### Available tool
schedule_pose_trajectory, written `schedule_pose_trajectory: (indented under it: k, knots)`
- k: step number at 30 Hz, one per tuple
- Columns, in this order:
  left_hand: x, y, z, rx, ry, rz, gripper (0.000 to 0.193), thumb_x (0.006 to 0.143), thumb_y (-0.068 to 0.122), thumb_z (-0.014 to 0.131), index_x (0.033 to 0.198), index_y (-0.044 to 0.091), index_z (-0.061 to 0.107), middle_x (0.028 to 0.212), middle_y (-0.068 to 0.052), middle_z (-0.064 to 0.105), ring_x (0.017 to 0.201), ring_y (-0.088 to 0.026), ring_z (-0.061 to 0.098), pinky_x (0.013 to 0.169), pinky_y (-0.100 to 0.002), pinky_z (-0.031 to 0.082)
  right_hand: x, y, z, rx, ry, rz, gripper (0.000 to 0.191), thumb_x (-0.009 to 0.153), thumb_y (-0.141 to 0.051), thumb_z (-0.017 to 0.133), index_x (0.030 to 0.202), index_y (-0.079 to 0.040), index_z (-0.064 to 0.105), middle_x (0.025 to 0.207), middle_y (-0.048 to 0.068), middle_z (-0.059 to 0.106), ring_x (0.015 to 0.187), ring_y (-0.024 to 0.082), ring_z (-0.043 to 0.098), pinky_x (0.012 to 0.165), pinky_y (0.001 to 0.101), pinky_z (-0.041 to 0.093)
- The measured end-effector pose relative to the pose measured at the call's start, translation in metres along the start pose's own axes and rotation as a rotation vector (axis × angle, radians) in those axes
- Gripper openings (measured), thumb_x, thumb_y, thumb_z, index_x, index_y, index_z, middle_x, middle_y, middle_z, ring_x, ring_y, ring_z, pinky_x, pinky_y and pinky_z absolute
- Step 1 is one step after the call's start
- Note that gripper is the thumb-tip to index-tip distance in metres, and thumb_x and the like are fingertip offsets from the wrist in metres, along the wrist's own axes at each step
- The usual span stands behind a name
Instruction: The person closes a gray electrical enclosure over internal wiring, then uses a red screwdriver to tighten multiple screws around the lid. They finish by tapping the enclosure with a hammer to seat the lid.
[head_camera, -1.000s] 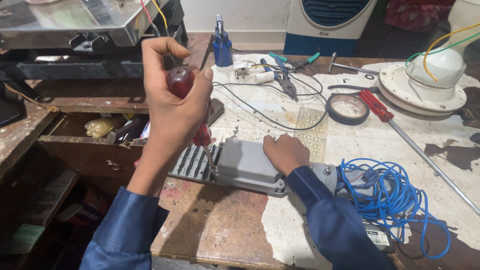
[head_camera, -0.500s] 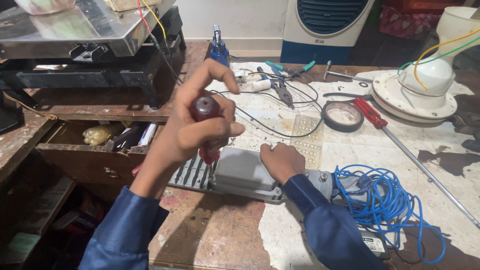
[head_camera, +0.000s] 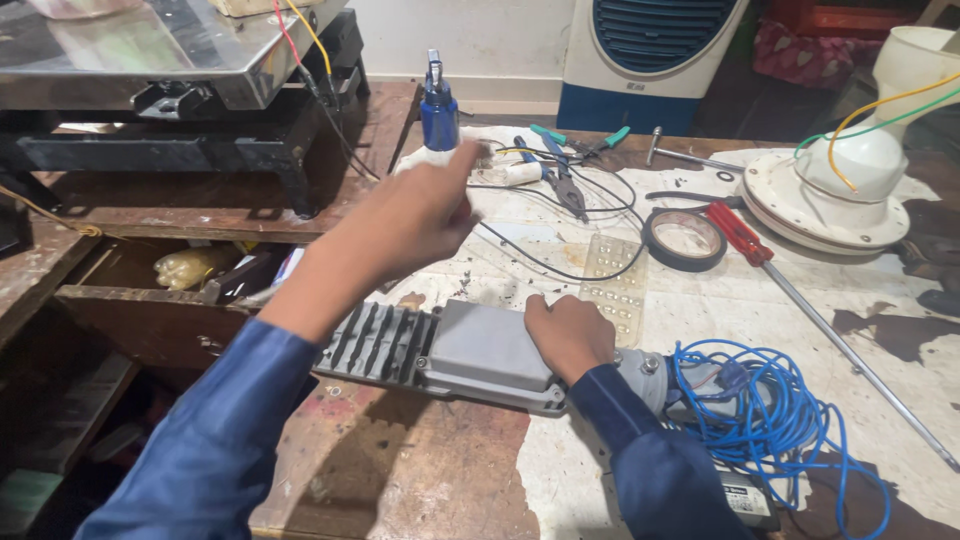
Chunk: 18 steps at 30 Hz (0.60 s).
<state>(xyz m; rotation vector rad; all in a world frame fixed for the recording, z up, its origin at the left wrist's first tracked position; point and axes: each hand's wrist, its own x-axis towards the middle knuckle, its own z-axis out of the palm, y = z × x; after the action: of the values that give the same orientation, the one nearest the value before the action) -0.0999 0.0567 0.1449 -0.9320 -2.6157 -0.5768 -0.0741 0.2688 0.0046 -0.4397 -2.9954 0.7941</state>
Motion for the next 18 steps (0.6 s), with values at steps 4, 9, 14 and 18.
schedule_pose_trajectory:
  k: [4,9,14,18]
  knots:
    - [0.012,-0.043,0.058,0.159,-0.129,-0.055,0.049,0.082,0.006,0.069,0.128,0.004,0.05,0.084,-0.018,0.072,0.085,-0.041,0.07,0.071,-0.052,0.053,-0.01,-0.004,-0.006,0.011,0.0,0.018,0.061,0.09,-0.05,0.046,0.086,0.002,0.079,0.087,0.028,0.074,0.089,0.045,0.072,0.087,0.0485,0.054]
    - [0.024,-0.064,0.116,0.29,-0.355,-0.076,0.049,0.078,0.009,0.074,0.124,0.011,0.058,0.092,-0.015,0.072,0.09,-0.037,0.071,0.077,-0.047,0.055,-0.018,-0.008,-0.01,0.037,0.052,-0.006,0.054,0.088,-0.045,0.048,0.079,-0.002,0.08,0.08,0.027,0.072,0.083,0.045,0.072,0.084,0.0493,0.054]
    - [0.028,-0.068,0.148,0.24,-0.307,-0.104,0.052,0.076,0.004,0.073,0.125,0.01,0.056,0.09,-0.012,0.074,0.09,-0.035,0.072,0.073,-0.046,0.056,-0.016,-0.007,-0.01,0.033,0.053,-0.003,0.055,0.088,-0.046,0.049,0.078,-0.001,0.079,0.077,0.027,0.072,0.08,0.046,0.072,0.083,0.0493,0.055]
    - [0.035,-0.069,0.158,0.215,-0.258,-0.132,0.04,0.081,0.004,0.068,0.119,0.01,0.055,0.087,-0.013,0.072,0.089,-0.036,0.071,0.072,-0.048,0.055,-0.011,-0.006,-0.008,0.022,0.058,0.002,0.055,0.088,-0.046,0.048,0.08,-0.001,0.079,0.077,0.027,0.072,0.08,0.046,0.071,0.083,0.0497,0.055]
